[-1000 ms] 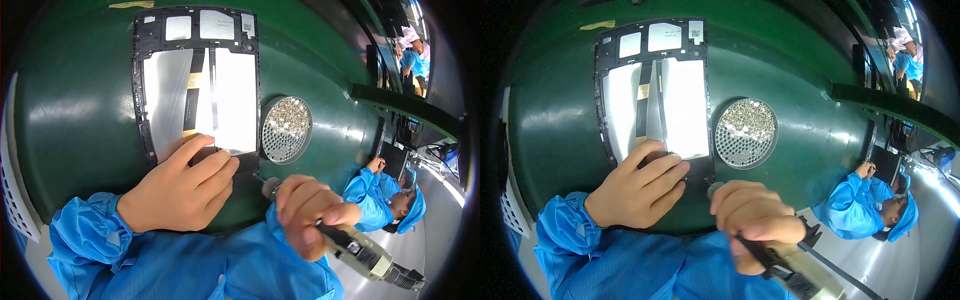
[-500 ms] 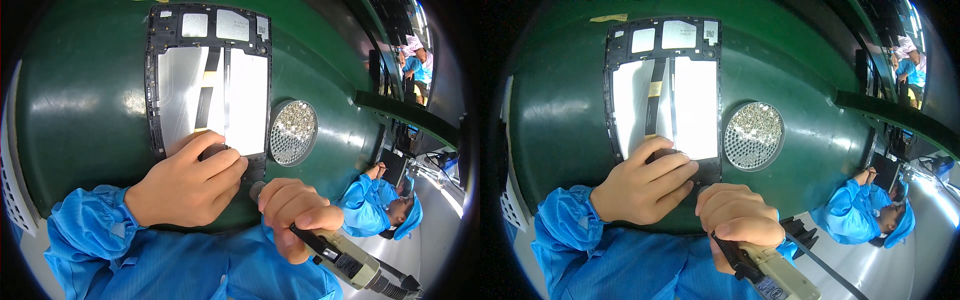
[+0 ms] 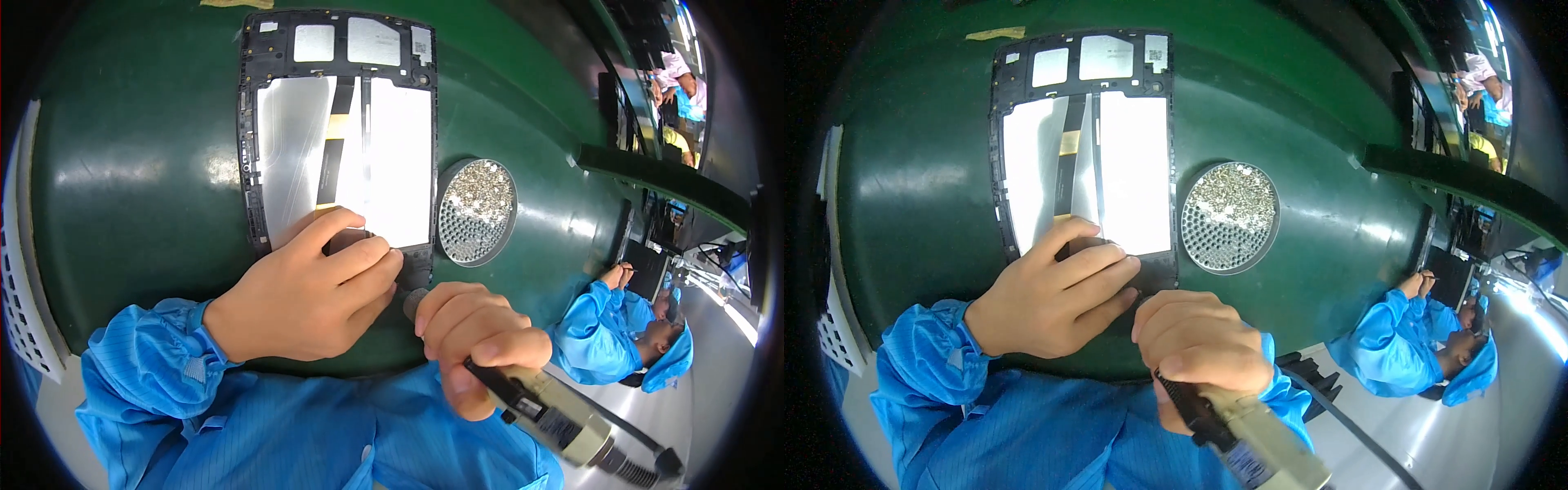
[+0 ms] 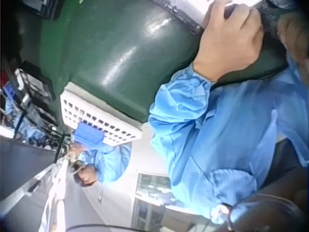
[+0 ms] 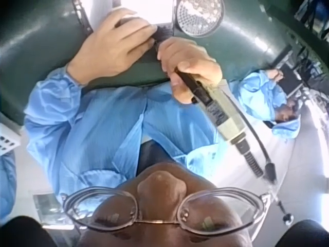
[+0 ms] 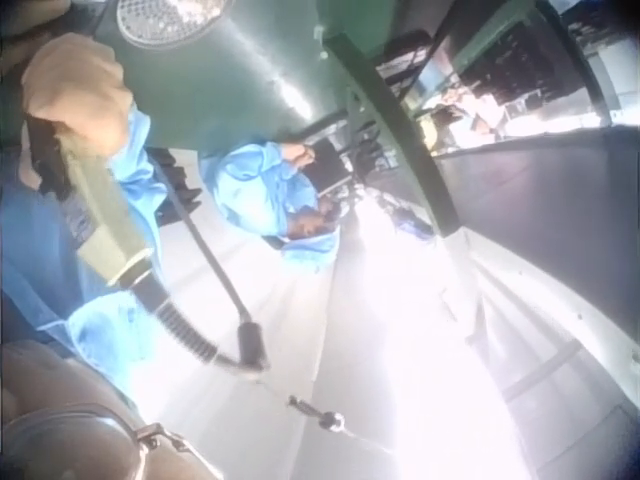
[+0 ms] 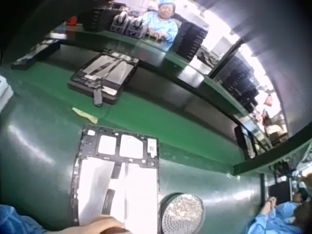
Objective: The person takes tablet frames from the conveyor belt, positions the internal ribbon cables by hand, fastens screws into the frame using an electric screwdriver, and places the assembled devices back onto the conveyor.
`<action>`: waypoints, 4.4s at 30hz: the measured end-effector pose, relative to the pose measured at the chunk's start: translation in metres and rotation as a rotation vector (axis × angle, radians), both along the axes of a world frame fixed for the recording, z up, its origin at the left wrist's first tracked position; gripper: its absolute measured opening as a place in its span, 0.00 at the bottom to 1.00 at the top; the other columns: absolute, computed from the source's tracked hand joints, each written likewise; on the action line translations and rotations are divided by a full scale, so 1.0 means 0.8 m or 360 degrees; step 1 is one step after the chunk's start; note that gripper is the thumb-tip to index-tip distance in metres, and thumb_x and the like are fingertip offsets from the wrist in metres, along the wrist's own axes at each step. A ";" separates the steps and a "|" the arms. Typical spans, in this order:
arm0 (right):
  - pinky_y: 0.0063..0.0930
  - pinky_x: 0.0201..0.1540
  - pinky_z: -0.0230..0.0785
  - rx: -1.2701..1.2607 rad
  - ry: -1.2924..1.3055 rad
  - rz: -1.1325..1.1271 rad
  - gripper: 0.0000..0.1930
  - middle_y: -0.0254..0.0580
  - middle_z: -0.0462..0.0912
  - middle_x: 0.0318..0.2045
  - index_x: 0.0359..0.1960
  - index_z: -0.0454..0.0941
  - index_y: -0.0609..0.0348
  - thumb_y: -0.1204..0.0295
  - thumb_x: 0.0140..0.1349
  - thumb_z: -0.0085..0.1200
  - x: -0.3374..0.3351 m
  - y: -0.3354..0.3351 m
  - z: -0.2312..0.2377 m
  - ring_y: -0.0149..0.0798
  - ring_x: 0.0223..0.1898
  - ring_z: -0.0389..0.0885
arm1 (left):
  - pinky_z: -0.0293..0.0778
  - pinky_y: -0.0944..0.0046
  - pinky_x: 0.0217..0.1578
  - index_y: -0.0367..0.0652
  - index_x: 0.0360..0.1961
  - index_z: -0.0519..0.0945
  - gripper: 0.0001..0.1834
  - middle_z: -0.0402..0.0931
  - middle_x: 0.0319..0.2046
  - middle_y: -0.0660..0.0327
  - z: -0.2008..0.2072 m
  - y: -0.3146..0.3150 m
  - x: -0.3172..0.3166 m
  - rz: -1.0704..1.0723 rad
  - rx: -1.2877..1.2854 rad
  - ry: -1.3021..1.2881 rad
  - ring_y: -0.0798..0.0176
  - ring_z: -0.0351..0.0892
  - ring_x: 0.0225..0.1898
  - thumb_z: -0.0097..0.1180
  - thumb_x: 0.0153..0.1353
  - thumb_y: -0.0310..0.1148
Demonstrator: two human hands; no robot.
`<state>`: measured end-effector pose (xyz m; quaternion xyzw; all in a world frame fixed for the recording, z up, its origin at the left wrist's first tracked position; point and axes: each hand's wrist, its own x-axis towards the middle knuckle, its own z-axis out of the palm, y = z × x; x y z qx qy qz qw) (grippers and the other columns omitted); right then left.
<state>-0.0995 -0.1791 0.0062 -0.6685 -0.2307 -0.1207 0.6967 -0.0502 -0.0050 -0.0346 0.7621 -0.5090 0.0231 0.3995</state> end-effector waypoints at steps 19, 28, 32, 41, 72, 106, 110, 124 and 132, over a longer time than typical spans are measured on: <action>0.36 0.29 0.66 0.0165 0.0043 -0.0561 0.16 0.38 0.70 0.17 0.46 0.67 0.59 0.75 0.57 0.56 -0.008 -0.085 0.005 0.36 0.20 0.71 | 0.70 0.46 0.53 0.37 0.32 0.82 0.09 0.76 0.40 0.54 0.001 -0.001 -0.005 -0.0037 0.0238 -0.0322 0.55 0.76 0.47 0.61 0.48 0.28; 0.36 0.29 0.66 0.0225 0.0023 -0.0547 0.16 0.37 0.70 0.18 0.46 0.68 0.59 0.76 0.56 0.55 -0.011 -0.091 0.003 0.35 0.20 0.71 | 0.71 0.47 0.52 0.37 0.28 0.81 0.07 0.76 0.39 0.55 0.005 -0.005 -0.003 -0.0043 0.0159 -0.0268 0.54 0.75 0.46 0.61 0.47 0.27; 0.36 0.30 0.66 0.0230 0.0033 -0.0536 0.16 0.37 0.70 0.18 0.46 0.68 0.60 0.77 0.55 0.54 -0.010 -0.089 0.004 0.35 0.20 0.71 | 0.70 0.49 0.52 0.37 0.26 0.79 0.06 0.75 0.38 0.56 0.010 -0.004 -0.001 -0.0056 0.0163 -0.0228 0.54 0.74 0.45 0.60 0.46 0.28; 0.35 0.30 0.67 0.0266 0.0013 -0.0607 0.16 0.40 0.71 0.21 0.46 0.67 0.59 0.76 0.55 0.54 -0.009 -0.089 0.001 0.35 0.22 0.70 | 0.65 0.39 0.56 0.41 0.30 0.79 0.08 0.76 0.42 0.56 0.022 -0.001 -0.005 -0.0087 0.0422 -0.0341 0.53 0.72 0.53 0.60 0.48 0.30; 0.32 0.31 0.69 0.0252 -0.0056 -0.0924 0.17 0.41 0.70 0.19 0.43 0.65 0.64 0.86 0.48 0.42 -0.012 -0.130 -0.019 0.33 0.19 0.68 | 0.73 0.54 0.52 0.47 0.60 0.66 0.43 0.67 0.57 0.53 0.026 0.204 0.362 0.1017 0.1314 -0.0630 0.49 0.66 0.59 0.65 0.37 0.30; 0.36 0.33 0.69 0.0418 0.0008 -0.0848 0.16 0.40 0.71 0.20 0.43 0.67 0.65 0.83 0.50 0.46 -0.029 -0.110 -0.004 0.33 0.20 0.68 | 0.66 0.47 0.56 0.38 0.47 0.78 0.20 0.72 0.53 0.53 0.015 0.077 -0.065 0.0739 0.0743 -0.0408 0.49 0.70 0.57 0.60 0.49 0.26; 0.37 0.32 0.67 0.0384 0.0013 -0.0895 0.17 0.39 0.69 0.18 0.43 0.68 0.64 0.81 0.48 0.45 -0.027 -0.110 -0.006 0.34 0.19 0.66 | 0.65 0.44 0.57 0.40 0.42 0.80 0.15 0.76 0.48 0.52 0.051 0.046 -0.060 0.0543 0.0663 -0.0551 0.49 0.72 0.56 0.57 0.50 0.26; 0.35 0.32 0.68 0.0345 -0.0028 -0.0799 0.16 0.39 0.71 0.20 0.45 0.66 0.64 0.80 0.53 0.50 -0.025 -0.125 -0.015 0.34 0.20 0.68 | 0.75 0.54 0.43 0.33 0.35 0.80 0.13 0.77 0.39 0.51 0.008 0.011 -0.033 0.0171 0.0194 -0.0513 0.50 0.78 0.44 0.63 0.46 0.24; 0.38 0.32 0.67 0.0293 -0.0083 -0.0778 0.18 0.40 0.71 0.20 0.47 0.65 0.63 0.80 0.53 0.50 -0.025 -0.125 -0.012 0.35 0.20 0.69 | 0.74 0.53 0.43 0.32 0.31 0.80 0.11 0.77 0.37 0.52 -0.003 0.005 -0.040 0.0337 0.0145 -0.0463 0.49 0.77 0.46 0.63 0.45 0.26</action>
